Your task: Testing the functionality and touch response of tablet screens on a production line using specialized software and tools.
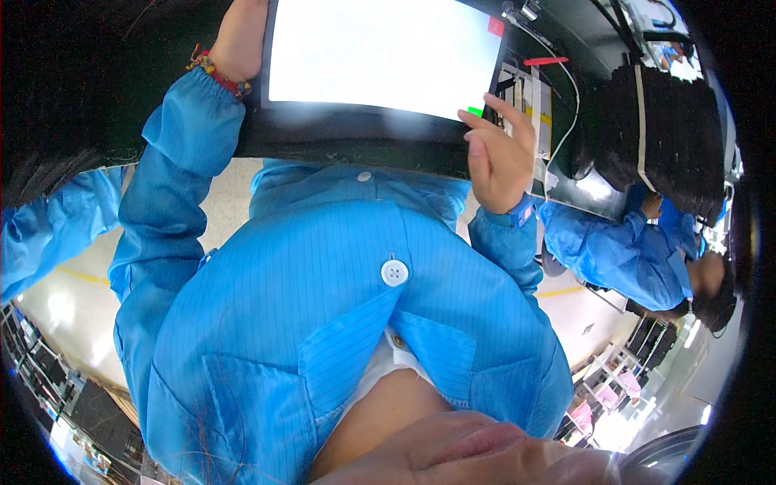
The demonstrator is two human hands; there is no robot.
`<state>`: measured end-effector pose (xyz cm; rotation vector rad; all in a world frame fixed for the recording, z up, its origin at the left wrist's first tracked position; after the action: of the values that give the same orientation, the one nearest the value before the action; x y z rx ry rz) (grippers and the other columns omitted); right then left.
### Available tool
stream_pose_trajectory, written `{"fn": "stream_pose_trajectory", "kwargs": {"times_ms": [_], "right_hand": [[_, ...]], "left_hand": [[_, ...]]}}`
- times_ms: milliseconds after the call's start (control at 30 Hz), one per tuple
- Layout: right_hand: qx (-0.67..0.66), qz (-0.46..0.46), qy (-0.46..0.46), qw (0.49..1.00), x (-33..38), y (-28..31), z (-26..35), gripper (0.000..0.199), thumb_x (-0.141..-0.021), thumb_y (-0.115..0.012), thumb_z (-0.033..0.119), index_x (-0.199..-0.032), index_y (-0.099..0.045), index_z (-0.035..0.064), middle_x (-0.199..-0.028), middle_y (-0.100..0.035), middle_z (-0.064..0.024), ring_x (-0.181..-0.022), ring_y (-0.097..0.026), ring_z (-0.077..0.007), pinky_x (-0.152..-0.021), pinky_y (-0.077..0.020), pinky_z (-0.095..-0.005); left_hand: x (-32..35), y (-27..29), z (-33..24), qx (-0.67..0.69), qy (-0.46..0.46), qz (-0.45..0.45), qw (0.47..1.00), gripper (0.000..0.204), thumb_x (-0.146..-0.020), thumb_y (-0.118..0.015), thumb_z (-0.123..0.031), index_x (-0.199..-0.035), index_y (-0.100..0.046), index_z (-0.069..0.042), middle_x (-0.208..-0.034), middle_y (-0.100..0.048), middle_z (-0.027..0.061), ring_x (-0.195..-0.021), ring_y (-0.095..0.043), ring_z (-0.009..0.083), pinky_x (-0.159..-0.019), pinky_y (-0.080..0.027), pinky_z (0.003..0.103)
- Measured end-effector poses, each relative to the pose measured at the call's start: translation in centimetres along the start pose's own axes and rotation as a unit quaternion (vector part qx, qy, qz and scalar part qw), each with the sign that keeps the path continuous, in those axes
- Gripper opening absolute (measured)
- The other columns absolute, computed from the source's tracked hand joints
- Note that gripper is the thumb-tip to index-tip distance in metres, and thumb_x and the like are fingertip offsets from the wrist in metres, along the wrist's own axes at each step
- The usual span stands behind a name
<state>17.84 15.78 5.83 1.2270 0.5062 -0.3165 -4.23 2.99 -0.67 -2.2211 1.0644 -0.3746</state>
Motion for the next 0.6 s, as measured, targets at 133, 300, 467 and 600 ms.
{"fn": "stream_pose_trajectory", "kwargs": {"times_ms": [133,300,467,600], "right_hand": [[-0.047,0.014,0.063,0.997,-1.1,-1.5,2.7,0.006,-0.074,-0.063,0.013,-0.078,-0.062,0.0077,-0.097,-0.066,-0.0021,-0.104,-0.055,-0.028,-0.085,-0.0406,-0.0446],[-0.055,0.027,0.114,0.992,-1.6,-2.8,4.2,0.009,-0.072,-0.066,0.013,-0.077,-0.061,0.0079,-0.099,-0.065,-0.001,-0.107,-0.054,-0.0266,-0.088,-0.0407,-0.0443],[-0.065,0.032,0.118,0.99,-2.2,-3.4,4.5,0.01,-0.073,-0.067,0.014,-0.078,-0.061,0.0084,-0.1,-0.065,-0.0007,-0.109,-0.054,-0.0258,-0.089,-0.0403,-0.0439],[-0.062,0.039,0.132,0.988,-2.5,-4.1,4.8,0.01,-0.073,-0.066,0.015,-0.08,-0.061,0.0087,-0.102,-0.064,-0.0007,-0.11,-0.053,-0.0253,-0.089,-0.0399,-0.0434]], "left_hand": [[-0.1,0.0,0.2,-0.001,0.007,0.004,1.0,0.061,-0.094,-0.03,-0.05,-0.117,-0.052,0.002,-0.118,-0.056,0.0166,-0.108,-0.053,0.0278,-0.097,-0.038,0.038],[-0.2,0.4,0.8,0.031,0.04,0.004,0.999,0.059,-0.095,-0.031,-0.048,-0.113,-0.055,0.003,-0.112,-0.06,0.0174,-0.101,-0.058,0.0275,-0.093,-0.043,0.037],[-0.4,0.8,0.9,0.024,0.04,-0.008,0.999,0.059,-0.094,-0.031,-0.048,-0.112,-0.056,0.003,-0.109,-0.061,0.0169,-0.098,-0.059,0.0272,-0.091,-0.044,0.037],[-2.0,0.0,2.2,0.169,0.039,0.174,0.969,0.058,-0.095,-0.031,-0.048,-0.111,-0.056,0.002,-0.108,-0.062,0.0167,-0.097,-0.06,0.0269,-0.09,-0.044,0.037]]}}
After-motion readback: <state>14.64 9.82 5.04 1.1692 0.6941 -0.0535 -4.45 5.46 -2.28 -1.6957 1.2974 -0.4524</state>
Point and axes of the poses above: each hand's wrist, its own x-axis away from the middle knuckle, its own y-axis out of the back of the hand, z = x × y, the point moved 10 cm from there along -x, towards the middle knuckle
